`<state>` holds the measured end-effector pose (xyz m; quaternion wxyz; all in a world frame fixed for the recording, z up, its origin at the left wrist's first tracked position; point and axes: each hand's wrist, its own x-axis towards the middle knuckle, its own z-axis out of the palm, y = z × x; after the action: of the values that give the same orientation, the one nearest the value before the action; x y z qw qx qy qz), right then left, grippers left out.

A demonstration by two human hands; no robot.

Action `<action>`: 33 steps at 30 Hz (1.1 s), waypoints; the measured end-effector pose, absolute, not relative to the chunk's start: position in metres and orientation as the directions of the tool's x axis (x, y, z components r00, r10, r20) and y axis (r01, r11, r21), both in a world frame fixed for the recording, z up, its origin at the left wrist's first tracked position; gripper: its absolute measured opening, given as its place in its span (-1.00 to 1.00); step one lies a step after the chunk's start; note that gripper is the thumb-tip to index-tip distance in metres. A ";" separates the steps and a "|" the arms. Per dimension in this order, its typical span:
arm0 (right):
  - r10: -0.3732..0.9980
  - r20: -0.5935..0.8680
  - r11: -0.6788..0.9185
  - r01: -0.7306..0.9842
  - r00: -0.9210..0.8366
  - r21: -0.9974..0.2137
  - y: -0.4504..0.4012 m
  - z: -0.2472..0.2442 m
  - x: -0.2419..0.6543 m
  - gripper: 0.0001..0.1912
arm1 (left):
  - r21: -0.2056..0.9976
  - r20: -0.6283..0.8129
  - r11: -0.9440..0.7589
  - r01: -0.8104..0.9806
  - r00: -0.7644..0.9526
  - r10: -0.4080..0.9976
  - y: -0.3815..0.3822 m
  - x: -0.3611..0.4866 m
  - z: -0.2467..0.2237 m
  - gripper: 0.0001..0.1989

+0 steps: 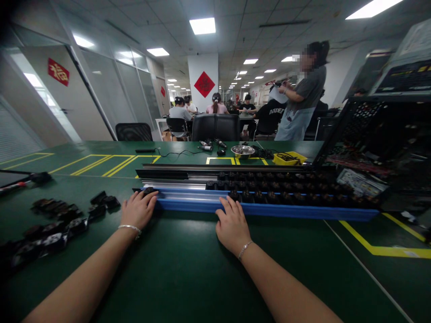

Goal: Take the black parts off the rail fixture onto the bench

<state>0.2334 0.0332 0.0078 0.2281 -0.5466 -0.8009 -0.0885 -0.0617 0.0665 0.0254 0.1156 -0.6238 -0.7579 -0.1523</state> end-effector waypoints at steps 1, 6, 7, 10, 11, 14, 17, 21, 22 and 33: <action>0.833 0.468 0.386 0.916 -0.295 -0.110 0.033 0.008 0.234 -0.71 | 0.096 0.365 0.180 0.979 -0.203 0.909 0.067 -0.063 0.026 -0.56; 0.824 0.502 0.372 0.920 -0.264 -0.127 0.033 0.008 0.233 -0.65 | 0.106 0.398 0.174 0.979 -0.202 0.895 0.071 -0.071 0.023 -0.56; 0.820 0.515 0.363 0.923 -0.251 -0.128 0.032 0.008 0.233 -0.63 | 0.099 0.411 0.164 0.981 -0.191 0.892 0.073 -0.074 0.021 -0.55; 0.806 0.560 0.312 0.941 -0.192 -0.127 0.032 0.007 0.233 -0.52 | 0.063 0.447 0.106 0.992 -0.123 0.886 0.079 -0.082 0.015 -0.54; 0.801 0.573 0.291 0.949 -0.171 -0.124 0.032 0.007 0.233 -0.48 | 0.055 0.454 0.089 0.994 -0.104 0.885 0.081 -0.085 0.014 -0.53; 0.792 0.601 0.225 0.968 -0.113 -0.115 0.033 0.005 0.234 -0.42 | 0.072 0.464 0.081 0.994 -0.105 0.880 0.085 -0.090 0.012 -0.51; 0.792 0.606 0.172 0.978 -0.066 -0.118 0.035 0.004 0.235 -0.38 | 0.114 0.450 0.098 0.989 -0.139 0.882 0.084 -0.091 0.014 -0.51; 0.825 0.565 0.131 0.983 -0.034 -0.131 0.036 0.004 0.236 -0.36 | 0.156 0.417 0.128 0.979 -0.183 0.890 0.081 -0.090 0.018 -0.51; 0.835 0.550 0.121 0.983 -0.028 -0.135 0.037 0.004 0.236 -0.36 | 0.167 0.415 0.132 0.977 -0.191 0.890 0.080 -0.090 0.019 -0.52; 0.893 0.449 0.016 0.994 0.033 -0.105 0.036 0.006 0.236 -0.35 | 0.390 0.437 0.120 0.913 -0.297 0.849 0.089 -0.104 0.014 -0.56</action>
<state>0.2361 0.0363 0.0063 0.2009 -0.6901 -0.6837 -0.1262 -0.1037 0.0892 0.0135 0.0530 -0.5903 -0.7463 -0.3029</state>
